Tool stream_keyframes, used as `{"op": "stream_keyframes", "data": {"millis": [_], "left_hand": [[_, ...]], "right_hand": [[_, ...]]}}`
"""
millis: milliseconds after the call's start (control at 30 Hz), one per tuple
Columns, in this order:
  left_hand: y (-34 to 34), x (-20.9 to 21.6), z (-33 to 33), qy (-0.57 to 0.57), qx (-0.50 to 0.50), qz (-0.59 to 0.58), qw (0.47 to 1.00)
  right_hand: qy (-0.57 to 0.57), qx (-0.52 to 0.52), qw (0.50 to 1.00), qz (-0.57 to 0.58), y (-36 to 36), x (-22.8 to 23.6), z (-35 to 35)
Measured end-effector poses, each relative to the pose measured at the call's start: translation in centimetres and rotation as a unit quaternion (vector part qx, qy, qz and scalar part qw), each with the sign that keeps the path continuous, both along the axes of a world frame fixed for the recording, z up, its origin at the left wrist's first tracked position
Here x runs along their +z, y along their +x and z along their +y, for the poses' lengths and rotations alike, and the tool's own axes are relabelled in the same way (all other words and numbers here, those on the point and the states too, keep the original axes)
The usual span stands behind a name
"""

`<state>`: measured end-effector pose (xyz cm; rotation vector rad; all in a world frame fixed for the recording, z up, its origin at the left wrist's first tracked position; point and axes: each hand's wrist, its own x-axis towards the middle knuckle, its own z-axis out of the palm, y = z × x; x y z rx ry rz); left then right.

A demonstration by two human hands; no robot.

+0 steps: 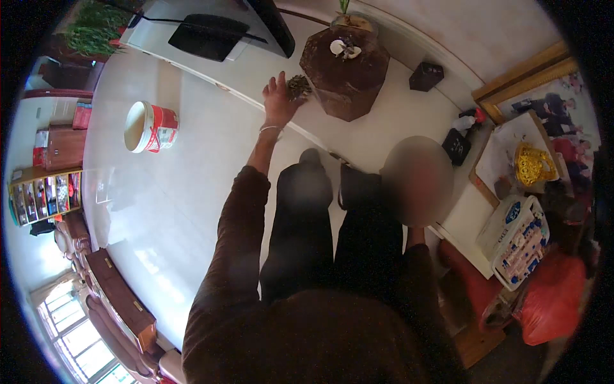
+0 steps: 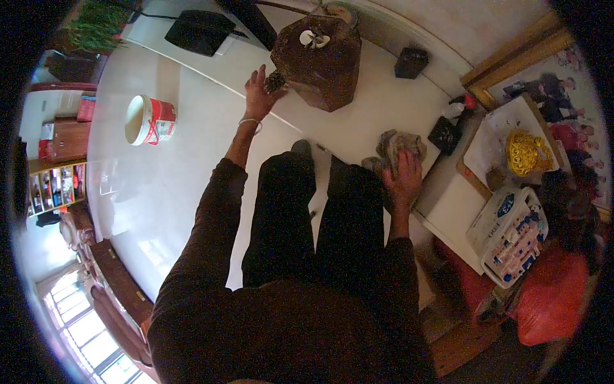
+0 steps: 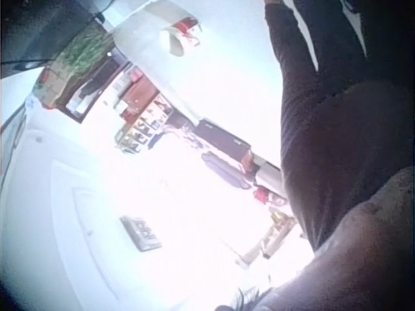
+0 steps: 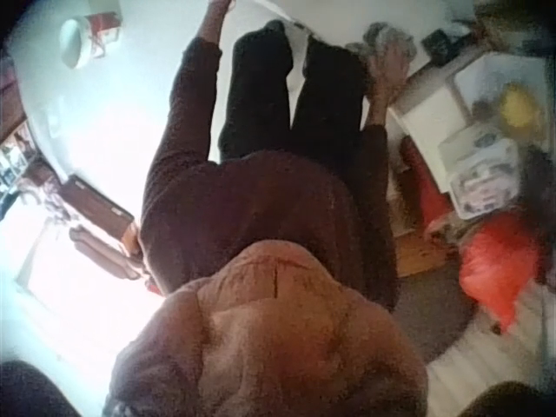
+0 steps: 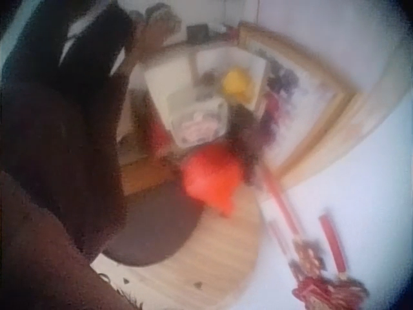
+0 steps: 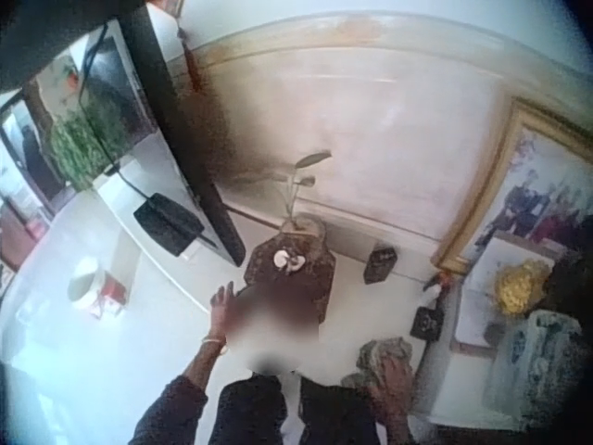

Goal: The person wipes a white cabinet surface using a cloth, moving a potted plant and a stone ornament to reach the surface. They rinse the cloth in a bucket of water before wiping the television screen and then cleaning around other small objects on the cabinet top.

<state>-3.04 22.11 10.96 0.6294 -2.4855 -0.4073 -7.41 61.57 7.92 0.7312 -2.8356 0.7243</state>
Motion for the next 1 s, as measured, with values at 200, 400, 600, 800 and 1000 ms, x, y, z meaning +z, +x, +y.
{"op": "stream_keyframes", "data": {"millis": [200,400,600,800,1000], "left_hand": [[-0.9,-1.5,-0.9,0.101,-0.039,0.009,0.994],[2.6,4.3,0.9,0.403,0.035,0.084,0.911],[3.7,15.4,5.6,0.146,-0.133,0.145,0.97],[-1.6,17.0,7.3,-0.02,-0.288,0.137,0.948],[-2.1,16.3,6.3,-0.087,-0.248,0.087,0.961]], "right_hand": [[0.031,-0.02,0.999,-0.007,0.8,2.3,-0.7],[0.022,-0.022,1.0,0.003,0.4,3.1,-0.3],[-0.068,0.006,0.997,0.041,0.4,1.8,0.0],[-0.082,-0.01,0.996,0.046,0.8,1.5,-0.4],[-0.076,0.013,0.997,0.006,1.3,2.2,-1.3]]}}
